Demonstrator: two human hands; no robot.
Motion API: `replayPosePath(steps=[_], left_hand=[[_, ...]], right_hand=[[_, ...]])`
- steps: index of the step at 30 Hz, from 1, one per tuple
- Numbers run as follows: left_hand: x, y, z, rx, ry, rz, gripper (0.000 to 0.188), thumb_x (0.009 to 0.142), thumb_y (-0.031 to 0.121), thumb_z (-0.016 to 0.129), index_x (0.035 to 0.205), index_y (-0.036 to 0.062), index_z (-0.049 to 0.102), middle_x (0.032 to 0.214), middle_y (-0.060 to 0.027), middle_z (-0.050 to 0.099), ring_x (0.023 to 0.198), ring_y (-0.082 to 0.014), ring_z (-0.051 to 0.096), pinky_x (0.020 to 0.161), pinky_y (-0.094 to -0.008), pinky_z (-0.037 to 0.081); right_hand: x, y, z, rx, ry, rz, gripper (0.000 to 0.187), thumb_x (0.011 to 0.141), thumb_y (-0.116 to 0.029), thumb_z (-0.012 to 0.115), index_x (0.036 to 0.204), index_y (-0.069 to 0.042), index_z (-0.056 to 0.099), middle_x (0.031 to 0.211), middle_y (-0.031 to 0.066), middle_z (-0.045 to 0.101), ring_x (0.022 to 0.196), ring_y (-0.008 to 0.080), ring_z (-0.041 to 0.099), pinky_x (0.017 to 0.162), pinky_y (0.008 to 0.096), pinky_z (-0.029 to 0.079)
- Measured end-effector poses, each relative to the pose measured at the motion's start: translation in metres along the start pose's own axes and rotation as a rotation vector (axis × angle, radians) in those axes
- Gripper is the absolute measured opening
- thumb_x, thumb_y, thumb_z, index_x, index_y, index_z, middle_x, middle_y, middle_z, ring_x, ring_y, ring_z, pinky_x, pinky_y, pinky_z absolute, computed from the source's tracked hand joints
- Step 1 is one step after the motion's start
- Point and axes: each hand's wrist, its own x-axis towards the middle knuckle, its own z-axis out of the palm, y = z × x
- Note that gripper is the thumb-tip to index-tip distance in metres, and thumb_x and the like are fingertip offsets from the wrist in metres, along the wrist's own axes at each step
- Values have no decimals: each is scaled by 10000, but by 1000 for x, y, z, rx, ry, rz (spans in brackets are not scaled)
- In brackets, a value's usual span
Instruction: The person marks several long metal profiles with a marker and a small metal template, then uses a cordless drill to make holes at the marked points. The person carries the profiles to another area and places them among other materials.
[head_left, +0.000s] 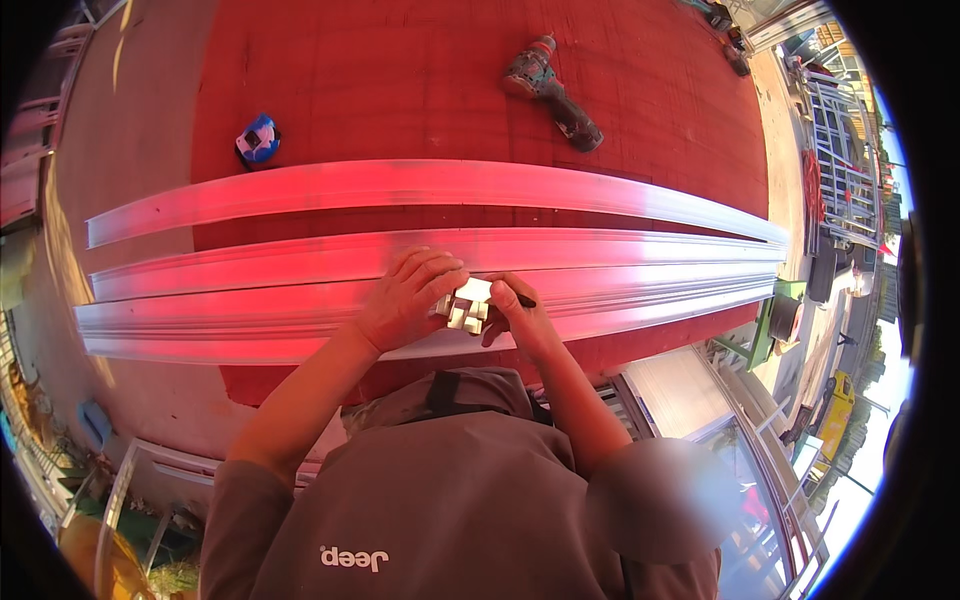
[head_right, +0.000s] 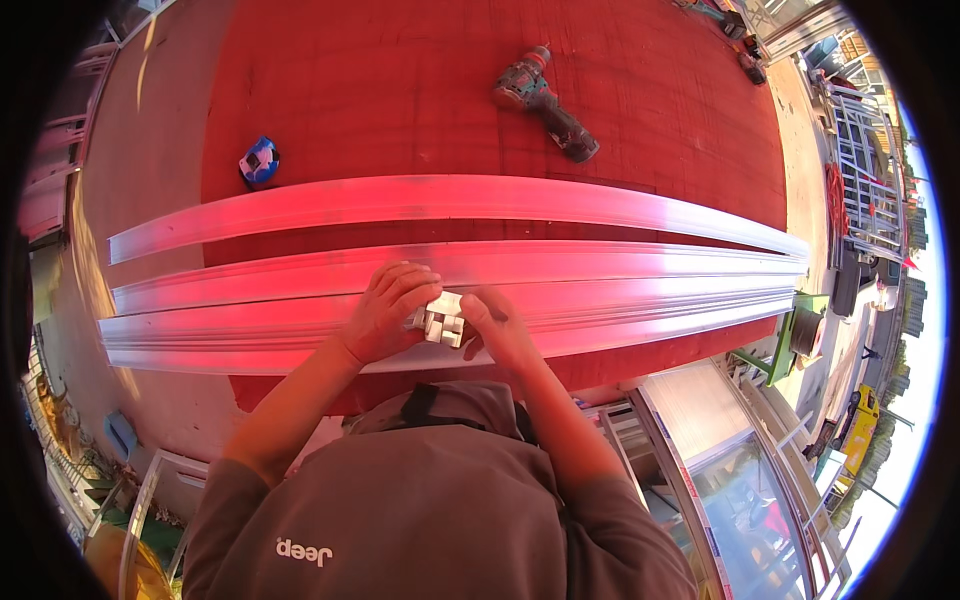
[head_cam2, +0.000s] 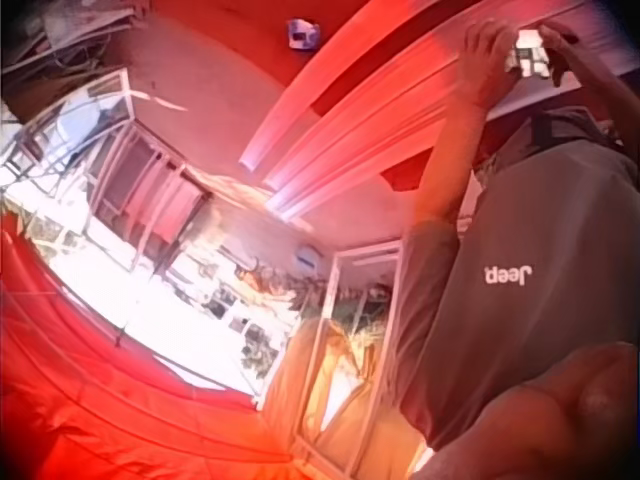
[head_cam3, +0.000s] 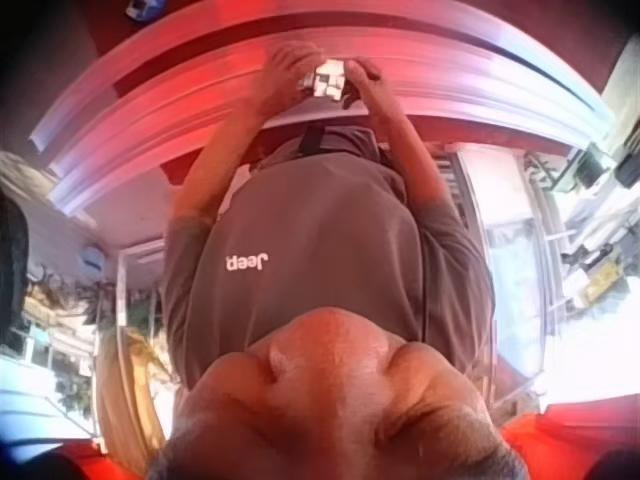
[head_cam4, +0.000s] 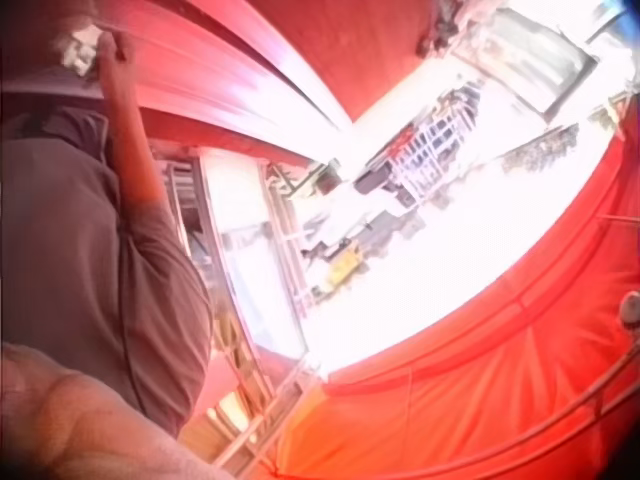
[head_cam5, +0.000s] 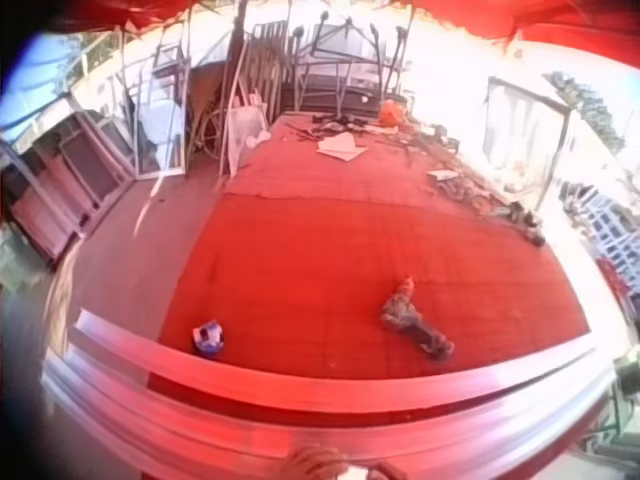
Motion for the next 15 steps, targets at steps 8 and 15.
replayPosePath(steps=[8,15], left_hand=[[-26,-16,-13,250,48,-327,641,864,241,822,1439,105,573,1393,-117,632,1342,-342,548,1139,-489,424],[-40,-95,-15,302,130,-404,143,932,188,744,1004,68,776,1018,-115,760,1002,-330,690,916,-459,533]], right_hand=[[-60,23,-8,26,66,-85,504,974,-281,761,1337,-26,522,1218,119,639,1037,200,683,855,371,596],[-38,33,-21,-459,216,-420,737,829,-156,883,1434,-44,477,1314,141,626,1201,253,638,1023,409,514]])
